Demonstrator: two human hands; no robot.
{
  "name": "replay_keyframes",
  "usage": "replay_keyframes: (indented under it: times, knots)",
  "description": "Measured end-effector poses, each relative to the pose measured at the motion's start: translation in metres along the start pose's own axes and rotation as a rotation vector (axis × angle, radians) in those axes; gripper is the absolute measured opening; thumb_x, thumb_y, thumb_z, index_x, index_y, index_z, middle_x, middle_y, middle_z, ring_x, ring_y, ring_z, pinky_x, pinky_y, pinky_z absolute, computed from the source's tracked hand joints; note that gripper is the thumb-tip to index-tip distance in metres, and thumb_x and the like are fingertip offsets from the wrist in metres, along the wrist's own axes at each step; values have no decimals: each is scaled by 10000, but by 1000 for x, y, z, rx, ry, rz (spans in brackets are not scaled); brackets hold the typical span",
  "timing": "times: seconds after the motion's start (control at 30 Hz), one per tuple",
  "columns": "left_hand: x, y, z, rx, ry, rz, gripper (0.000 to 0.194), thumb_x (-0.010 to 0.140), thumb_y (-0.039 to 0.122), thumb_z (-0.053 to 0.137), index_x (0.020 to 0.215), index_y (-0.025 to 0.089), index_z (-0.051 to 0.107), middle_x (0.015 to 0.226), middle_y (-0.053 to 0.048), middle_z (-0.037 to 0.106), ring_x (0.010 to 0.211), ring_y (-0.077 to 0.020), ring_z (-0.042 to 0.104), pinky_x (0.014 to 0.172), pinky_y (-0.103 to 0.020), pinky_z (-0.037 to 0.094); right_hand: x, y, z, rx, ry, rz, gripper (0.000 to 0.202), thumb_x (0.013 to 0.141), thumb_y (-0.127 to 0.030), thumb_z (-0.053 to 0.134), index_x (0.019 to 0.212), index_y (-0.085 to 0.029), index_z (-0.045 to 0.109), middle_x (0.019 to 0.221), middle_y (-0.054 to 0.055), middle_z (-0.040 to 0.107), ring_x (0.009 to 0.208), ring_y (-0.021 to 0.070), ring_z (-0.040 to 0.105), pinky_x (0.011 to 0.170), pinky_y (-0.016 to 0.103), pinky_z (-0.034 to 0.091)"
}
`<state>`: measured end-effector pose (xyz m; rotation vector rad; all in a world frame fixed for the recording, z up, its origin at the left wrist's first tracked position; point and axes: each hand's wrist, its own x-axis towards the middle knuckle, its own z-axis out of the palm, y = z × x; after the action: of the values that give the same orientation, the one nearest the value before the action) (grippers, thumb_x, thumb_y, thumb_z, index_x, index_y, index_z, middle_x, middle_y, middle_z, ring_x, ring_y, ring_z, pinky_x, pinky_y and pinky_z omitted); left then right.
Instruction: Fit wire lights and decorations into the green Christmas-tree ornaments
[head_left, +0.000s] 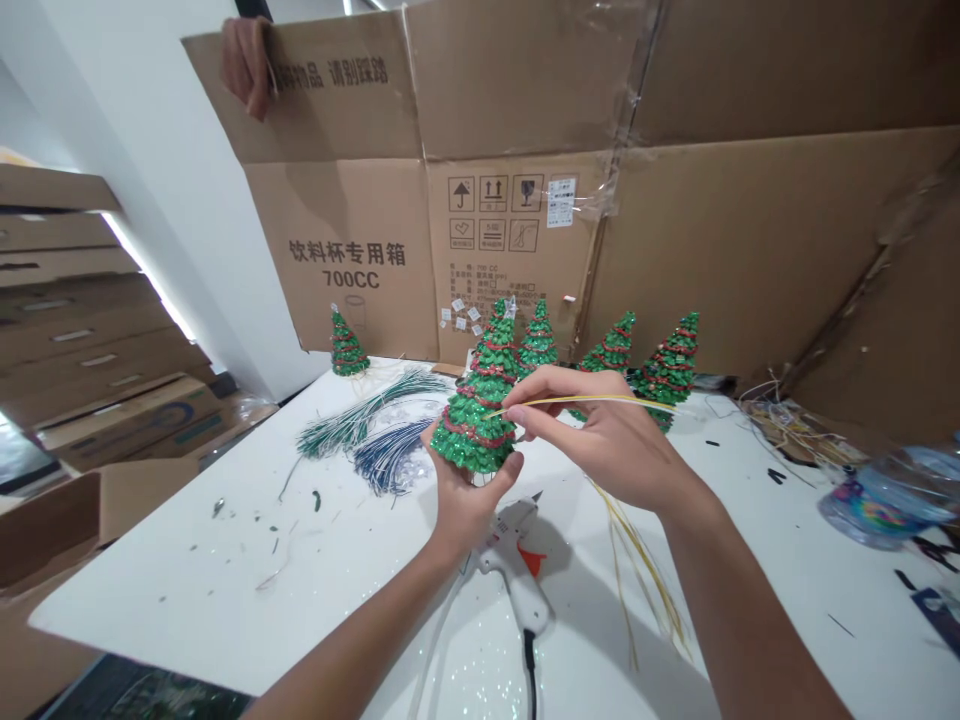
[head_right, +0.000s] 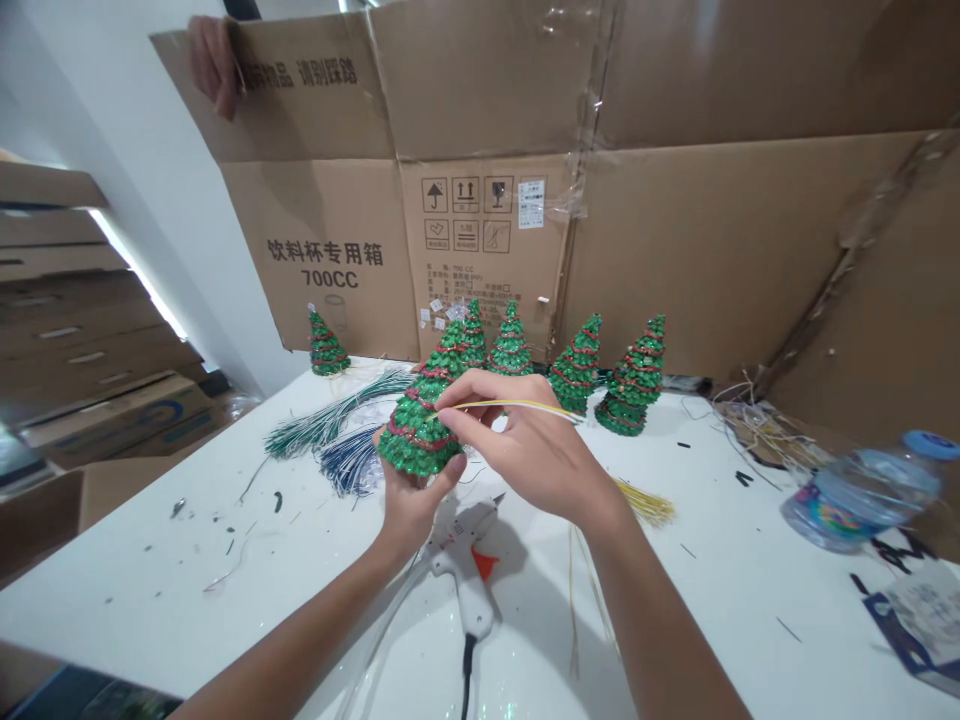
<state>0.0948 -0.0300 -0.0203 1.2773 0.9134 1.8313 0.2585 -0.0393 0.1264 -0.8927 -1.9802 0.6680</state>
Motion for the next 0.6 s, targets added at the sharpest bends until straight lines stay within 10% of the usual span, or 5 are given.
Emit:
replay_keyframes:
  times: [0.6]
  knots:
    - [-1,-2,-1,-7,-46,5,763,789,350,921,1315,293,371,1389,-99,587,1309,-292,631,1137,-491,501,2,6,10,23,-2,-44,147,971,-208,692,912,-239,822,971,10,842,851,179,756,695,293,553]
